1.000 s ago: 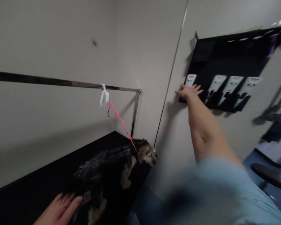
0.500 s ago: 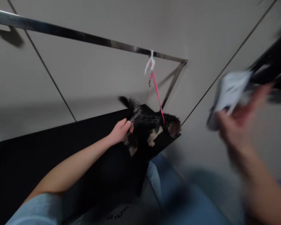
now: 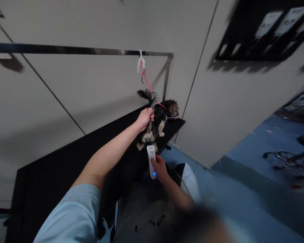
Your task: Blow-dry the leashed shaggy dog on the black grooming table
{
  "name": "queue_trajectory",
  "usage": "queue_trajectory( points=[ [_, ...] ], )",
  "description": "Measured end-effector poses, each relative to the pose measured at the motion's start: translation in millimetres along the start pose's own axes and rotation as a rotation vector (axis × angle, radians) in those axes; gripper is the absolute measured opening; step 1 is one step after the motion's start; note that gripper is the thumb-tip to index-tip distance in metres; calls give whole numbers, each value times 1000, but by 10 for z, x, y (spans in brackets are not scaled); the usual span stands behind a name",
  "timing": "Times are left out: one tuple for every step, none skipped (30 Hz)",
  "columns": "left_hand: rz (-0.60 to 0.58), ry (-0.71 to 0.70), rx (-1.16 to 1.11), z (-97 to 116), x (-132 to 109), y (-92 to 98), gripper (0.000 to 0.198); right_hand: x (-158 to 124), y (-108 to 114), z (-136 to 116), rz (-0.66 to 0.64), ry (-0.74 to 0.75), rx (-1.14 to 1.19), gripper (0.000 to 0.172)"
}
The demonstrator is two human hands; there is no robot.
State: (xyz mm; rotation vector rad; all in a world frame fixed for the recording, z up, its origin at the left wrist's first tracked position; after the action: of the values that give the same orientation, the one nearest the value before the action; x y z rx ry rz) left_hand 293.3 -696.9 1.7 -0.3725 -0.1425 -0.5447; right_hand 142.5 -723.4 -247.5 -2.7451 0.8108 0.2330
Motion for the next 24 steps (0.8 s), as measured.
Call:
queue_trajectory(
  points=[
    [6,10,-16,-7,-2,-21,38,18,-11,-25,1,11,1,46],
    [14,23,-28,-15,-1,-31,38,45,-15,-54,2,19,4,45],
    [23,37,-35,-21,3,-31,38,77,-15,-88,1,27,8,44],
    [32,53,-40,-25,12,-23,38,112,-16,-127,-2,37,9,43],
    [41,71,-44,-27,24,-9,38,147,-16,-167,-6,45,10,43],
    [52,89,-50,-27,39,8,38,181,-20,-205,-12,52,10,42],
    [64,107,-61,-23,56,25,38,214,-28,-242,-21,57,10,42],
    [78,124,-72,-17,73,41,38,245,-40,-275,-30,62,11,42],
    [92,141,-83,-12,88,52,38,275,-59,-305,-40,66,11,41],
    [105,157,-92,-8,101,56,39,305,-80,-333,-49,69,12,41],
    [114,172,-100,-5,111,53,39,334,-104,-358,-57,74,13,40],
    [120,186,-108,-5,118,42,39,362,-128,-380,-63,78,14,40],
    [124,199,-114,-8,120,26,39,389,-150,-401,-66,82,17,40],
    [127,212,-120,-15,120,7,39,414,-168,-419,-68,86,20,41],
    [128,222,-125,-22,117,-15,39,437,-180,-434,-67,89,24,42],
    [126,231,-129,-31,114,-38,39,456,-186,-445,-64,90,29,43],
    [122,239,-130,-39,110,-60,40,473,-186,-452,-61,90,33,44],
    [118,245,-129,-48,108,-80,40,488,-180,-456,-56,90,39,44],
    [114,249,-127,-55,107,-96,41,499,-170,-457,-52,89,44,44],
    [110,252,-124,-61,108,-108,41,509,-157,-456,-48,89,51,44],
    [108,256,-121,-67,109,-117,41,517,-143,-454,-45,90,57,44],
    [108,260,-119,-73,111,-122,40,523,-130,-453,-44,92,63,44],
    [107,263,-118,-79,113,-126,40,530,-119,-452,-44,95,69,45],
    [106,266,-119,-84,113,-131,39,537,-110,-454,-47,98,73,46]
  ],
)
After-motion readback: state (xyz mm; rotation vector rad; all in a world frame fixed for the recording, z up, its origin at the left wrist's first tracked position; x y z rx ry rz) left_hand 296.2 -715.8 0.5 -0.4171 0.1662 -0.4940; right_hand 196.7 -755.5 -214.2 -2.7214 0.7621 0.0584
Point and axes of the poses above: each hand's wrist, its own x-axis towards the middle knuckle, its own y-axis out of the back of the hand, z = x × y, the point moved 8 cm from there along x, towards the middle knuckle, and after that the axes turned 9 degrees about -y, right-handed, at the moved point
